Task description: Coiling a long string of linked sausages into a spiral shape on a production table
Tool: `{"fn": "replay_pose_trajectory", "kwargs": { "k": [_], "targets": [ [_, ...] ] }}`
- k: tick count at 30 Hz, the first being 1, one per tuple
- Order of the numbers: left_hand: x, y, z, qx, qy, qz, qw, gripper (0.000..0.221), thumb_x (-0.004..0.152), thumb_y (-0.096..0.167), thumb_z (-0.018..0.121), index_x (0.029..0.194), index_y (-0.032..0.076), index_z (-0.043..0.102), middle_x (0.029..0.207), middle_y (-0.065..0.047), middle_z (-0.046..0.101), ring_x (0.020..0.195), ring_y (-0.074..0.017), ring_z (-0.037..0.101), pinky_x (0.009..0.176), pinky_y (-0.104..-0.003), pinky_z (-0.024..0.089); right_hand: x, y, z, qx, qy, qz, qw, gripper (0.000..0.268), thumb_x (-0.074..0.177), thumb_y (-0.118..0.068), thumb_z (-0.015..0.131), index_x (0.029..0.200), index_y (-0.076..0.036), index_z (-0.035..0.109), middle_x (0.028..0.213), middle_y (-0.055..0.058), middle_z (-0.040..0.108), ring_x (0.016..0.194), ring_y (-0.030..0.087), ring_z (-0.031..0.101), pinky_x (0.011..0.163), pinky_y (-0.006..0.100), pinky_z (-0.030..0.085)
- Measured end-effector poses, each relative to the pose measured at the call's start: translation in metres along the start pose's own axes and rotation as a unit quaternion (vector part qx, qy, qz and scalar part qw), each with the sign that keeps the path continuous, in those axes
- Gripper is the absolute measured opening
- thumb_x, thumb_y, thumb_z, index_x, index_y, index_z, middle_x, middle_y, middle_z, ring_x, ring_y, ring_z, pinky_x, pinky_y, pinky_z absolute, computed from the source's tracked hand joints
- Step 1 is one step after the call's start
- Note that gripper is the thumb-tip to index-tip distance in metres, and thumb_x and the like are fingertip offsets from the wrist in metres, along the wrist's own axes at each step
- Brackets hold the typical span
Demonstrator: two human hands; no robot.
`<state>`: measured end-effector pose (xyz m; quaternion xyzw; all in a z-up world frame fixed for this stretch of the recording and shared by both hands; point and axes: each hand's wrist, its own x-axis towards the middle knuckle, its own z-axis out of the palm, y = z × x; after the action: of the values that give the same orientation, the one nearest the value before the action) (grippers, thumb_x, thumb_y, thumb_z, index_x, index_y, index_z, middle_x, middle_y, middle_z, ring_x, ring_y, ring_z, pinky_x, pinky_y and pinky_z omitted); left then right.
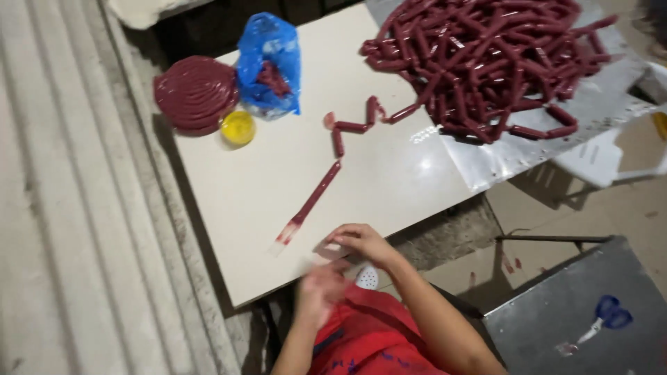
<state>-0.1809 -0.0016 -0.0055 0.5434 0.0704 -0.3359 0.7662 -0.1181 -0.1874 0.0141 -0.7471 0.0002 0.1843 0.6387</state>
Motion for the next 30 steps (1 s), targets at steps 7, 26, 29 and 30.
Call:
{"fn": "replay_pose_trajectory", "kwargs": {
  "k": [7, 26, 29, 30],
  "targets": [
    [0.01, 0.046, -0.068, 0.085, 0.437, 0.034, 0.895, 0.103, 0.072, 0.021, 0.091, 0.155, 0.001, 0.033, 0.152, -0.027, 0.041, 0.144, -0.0351, 0.042, 0.118, -0.042, 0.038, -0.009, 0.045, 0.053, 0.037, -0.03, 0.022, 0.999, 0.009, 0.095, -0.016, 0.072, 0.096, -0.01, 0.079, 0.099, 0.006, 0.08, 0.097, 0.016, 0.071, 0.096, 0.032, 0.053],
    [0.11, 0.115, 0.023, 0.647, 0.27, 0.166, 0.694, 0.041, 0.093, 0.034, 0.066, 0.128, 0.014, 0.062, 0.122, -0.011, 0.063, 0.11, -0.0347, 0.061, 0.091, -0.057, 0.047, -0.21, 0.093, -0.042, -0.109, 0.171, 0.324, 0.924, 0.03, 0.084, -0.043, 0.075, 0.103, -0.021, 0.086, 0.102, -0.003, 0.085, 0.09, 0.011, 0.077, 0.081, 0.028, 0.058],
    [0.083, 0.028, 0.017, 0.569, 0.029, 0.164, 0.806, 0.026, 0.099, 0.015, 0.04, 0.091, 0.011, 0.064, 0.086, -0.015, 0.067, 0.082, -0.0382, 0.063, 0.08, -0.051, 0.046, -0.106, 0.042, -0.017, -0.112, 0.051, -0.091, 0.988, 0.025, 0.104, -0.031, 0.055, 0.091, -0.015, 0.07, 0.087, 0.001, 0.07, 0.082, 0.018, 0.065, 0.076, 0.031, 0.048],
    [0.064, 0.024, 0.012, 0.57, 0.034, 0.164, 0.804, 0.026, 0.099, 0.015, 0.04, 0.091, 0.011, 0.064, 0.086, -0.015, 0.067, 0.082, -0.0382, 0.063, 0.08, -0.051, 0.046, -0.079, 0.027, -0.015, -0.111, 0.047, -0.094, 0.988, 0.025, 0.104, -0.031, 0.055, 0.091, -0.015, 0.07, 0.087, 0.001, 0.07, 0.082, 0.018, 0.065, 0.076, 0.031, 0.048]
  ]
}}
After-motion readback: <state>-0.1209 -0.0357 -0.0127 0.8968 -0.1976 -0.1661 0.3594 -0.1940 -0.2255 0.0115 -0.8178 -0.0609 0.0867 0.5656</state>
